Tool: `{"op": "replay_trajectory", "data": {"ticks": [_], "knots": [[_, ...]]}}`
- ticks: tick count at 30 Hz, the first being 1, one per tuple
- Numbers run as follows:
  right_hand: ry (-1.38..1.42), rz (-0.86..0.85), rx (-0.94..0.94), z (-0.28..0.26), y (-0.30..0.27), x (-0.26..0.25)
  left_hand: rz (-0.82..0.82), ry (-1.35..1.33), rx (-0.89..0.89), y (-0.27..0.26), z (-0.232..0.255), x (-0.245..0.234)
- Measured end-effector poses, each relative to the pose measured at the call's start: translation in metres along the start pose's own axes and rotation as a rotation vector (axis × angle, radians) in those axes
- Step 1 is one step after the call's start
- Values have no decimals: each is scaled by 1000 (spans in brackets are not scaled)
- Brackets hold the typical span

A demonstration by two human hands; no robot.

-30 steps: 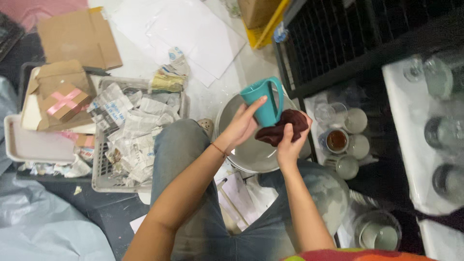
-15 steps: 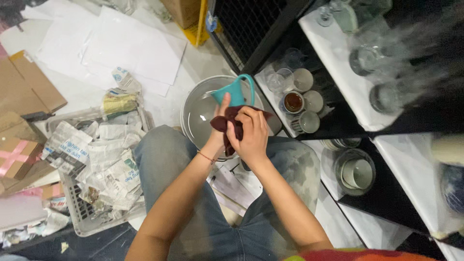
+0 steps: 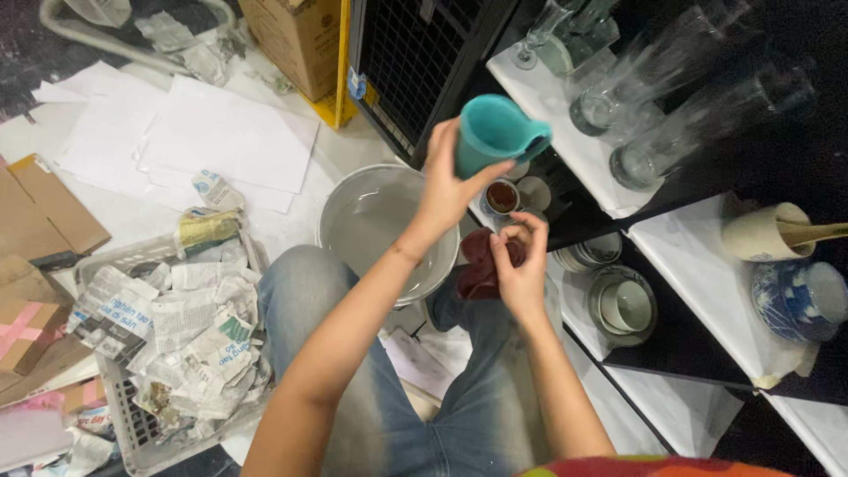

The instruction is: The person washes and dries various glassware and a mug using a cloth. They rinse items in a bucket of water, wipe them dry, and place them on a nearby shelf.

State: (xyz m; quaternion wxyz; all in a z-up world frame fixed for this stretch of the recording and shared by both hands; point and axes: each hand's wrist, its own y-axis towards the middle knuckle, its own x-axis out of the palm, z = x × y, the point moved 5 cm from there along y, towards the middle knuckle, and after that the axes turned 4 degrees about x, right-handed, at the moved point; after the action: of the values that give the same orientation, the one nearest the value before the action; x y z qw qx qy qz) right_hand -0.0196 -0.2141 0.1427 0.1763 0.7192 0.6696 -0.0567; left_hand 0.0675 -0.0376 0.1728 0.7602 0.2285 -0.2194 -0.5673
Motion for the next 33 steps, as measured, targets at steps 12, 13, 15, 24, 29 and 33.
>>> {"op": "replay_trajectory", "data": {"ticks": [12,13,15,24,29,33], "knots": [[165,69,8,22,6,7,261,120,-34,62,1,109],[176,73,11,26,6,7,261,121,-44,64,-3,114],[194,83,19,35,6,8,260,123,-66,67,-8,123],[252,106,72,72,6,10,222,182,-99,73,-14,140],[233,113,91,81,7,7,147,197,-27,70,-4,128],[222,109,108,80,8,10,44,264,-18,71,-2,116]]}}
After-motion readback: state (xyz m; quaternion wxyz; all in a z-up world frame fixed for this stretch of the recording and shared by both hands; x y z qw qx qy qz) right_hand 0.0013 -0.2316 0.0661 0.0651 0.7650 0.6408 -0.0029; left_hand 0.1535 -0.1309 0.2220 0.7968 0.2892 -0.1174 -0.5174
